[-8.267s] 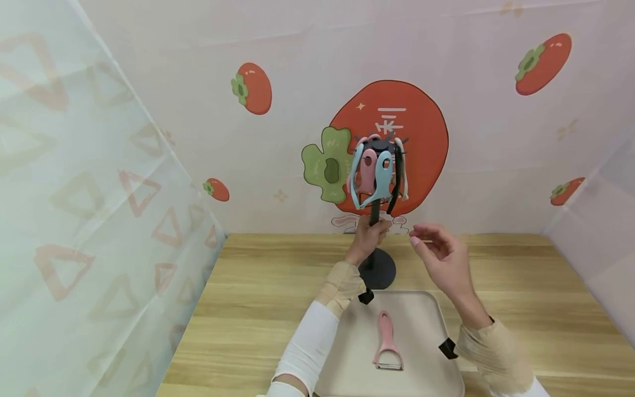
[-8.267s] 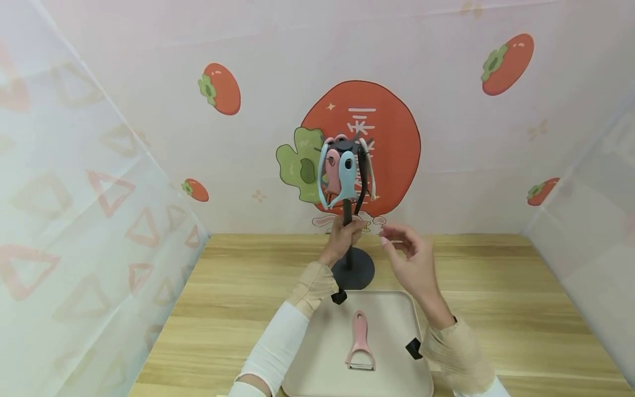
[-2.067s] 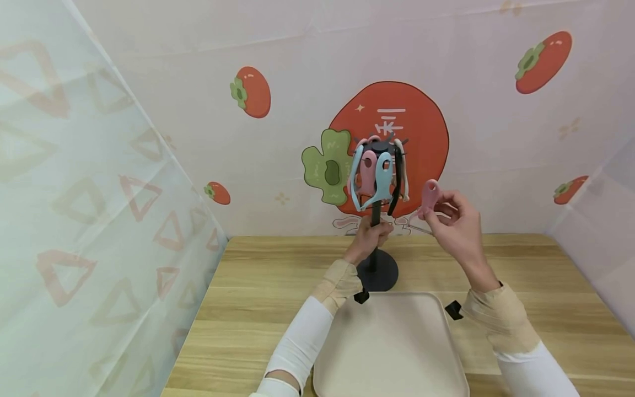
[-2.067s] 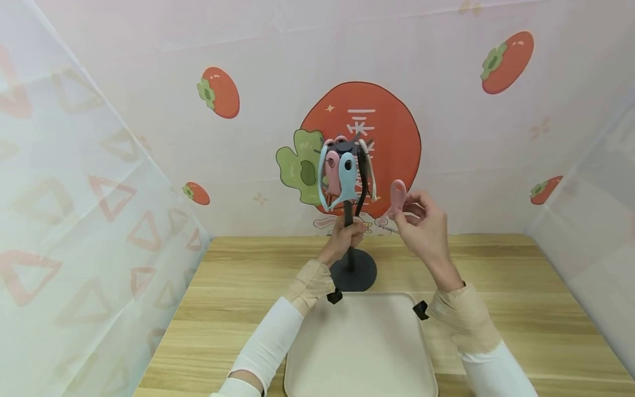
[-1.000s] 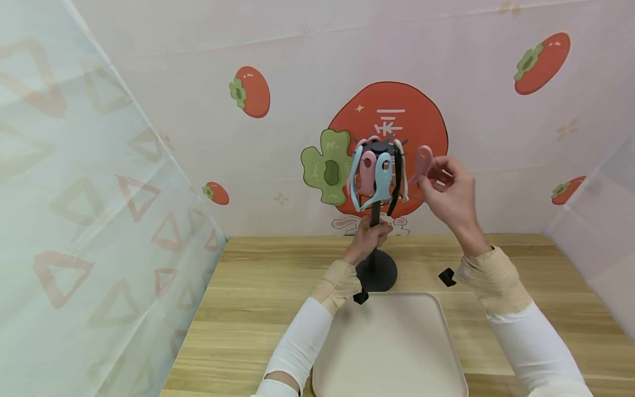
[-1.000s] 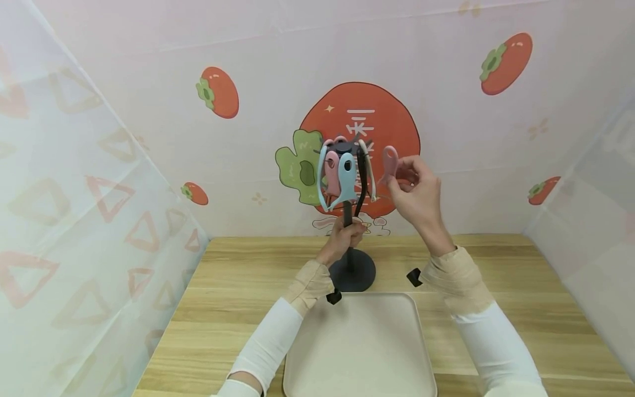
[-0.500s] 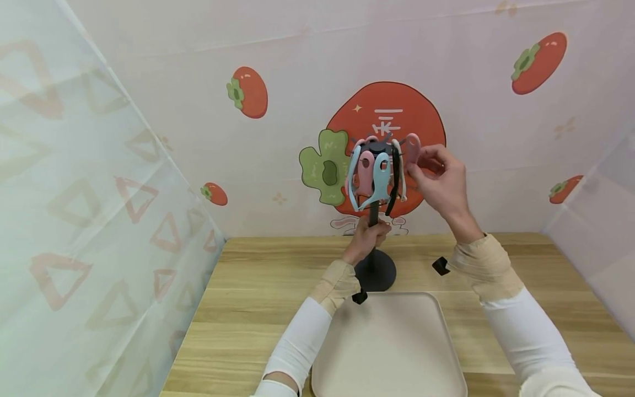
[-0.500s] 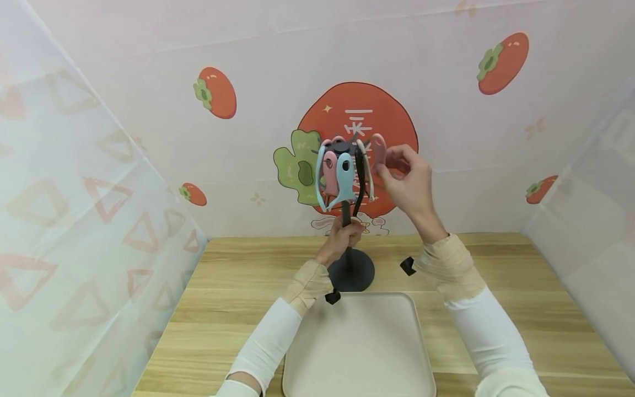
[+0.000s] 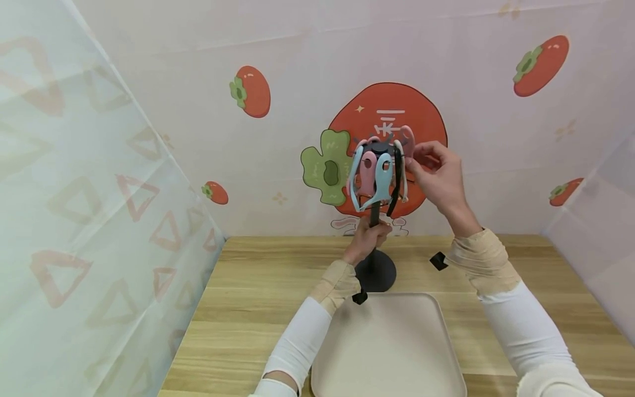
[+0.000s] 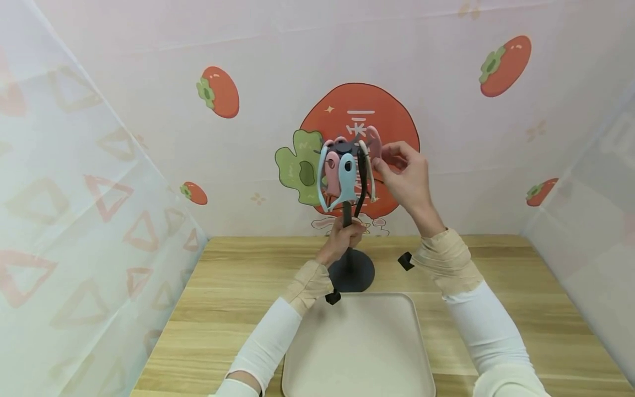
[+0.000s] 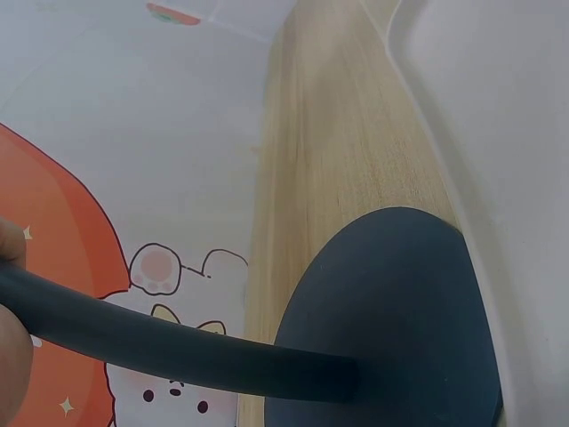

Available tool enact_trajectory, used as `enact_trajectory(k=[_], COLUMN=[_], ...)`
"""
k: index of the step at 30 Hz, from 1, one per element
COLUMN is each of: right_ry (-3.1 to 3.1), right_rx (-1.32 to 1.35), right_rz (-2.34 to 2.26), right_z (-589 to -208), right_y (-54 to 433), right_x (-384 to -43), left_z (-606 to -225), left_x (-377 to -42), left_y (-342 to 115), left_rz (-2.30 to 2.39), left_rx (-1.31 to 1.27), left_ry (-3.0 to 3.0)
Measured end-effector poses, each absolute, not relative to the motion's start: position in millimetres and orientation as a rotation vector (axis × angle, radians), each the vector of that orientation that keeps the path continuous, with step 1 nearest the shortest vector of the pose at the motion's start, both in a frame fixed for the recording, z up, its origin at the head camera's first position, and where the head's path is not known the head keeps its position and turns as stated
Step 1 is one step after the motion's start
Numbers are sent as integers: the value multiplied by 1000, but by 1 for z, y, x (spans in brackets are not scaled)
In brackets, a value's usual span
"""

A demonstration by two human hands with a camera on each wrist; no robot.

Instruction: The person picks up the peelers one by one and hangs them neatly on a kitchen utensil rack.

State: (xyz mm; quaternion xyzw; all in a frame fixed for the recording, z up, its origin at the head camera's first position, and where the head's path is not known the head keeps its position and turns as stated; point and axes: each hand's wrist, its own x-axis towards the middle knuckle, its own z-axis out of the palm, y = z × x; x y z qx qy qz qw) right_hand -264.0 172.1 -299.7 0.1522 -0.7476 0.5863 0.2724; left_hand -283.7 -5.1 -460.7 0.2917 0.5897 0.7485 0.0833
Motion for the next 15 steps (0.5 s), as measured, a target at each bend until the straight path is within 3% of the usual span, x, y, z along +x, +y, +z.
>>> enact_trajectory(k=[15], right_ry=[-2063], right_rx=[404], right_rz=[1627], right_z=[-295], right_y=[163], right_x=[-267], left_z=[-461], left_x=[-283], left_y=[-5], left_rz=[2239], left_rx=[852], left_ry=[1767])
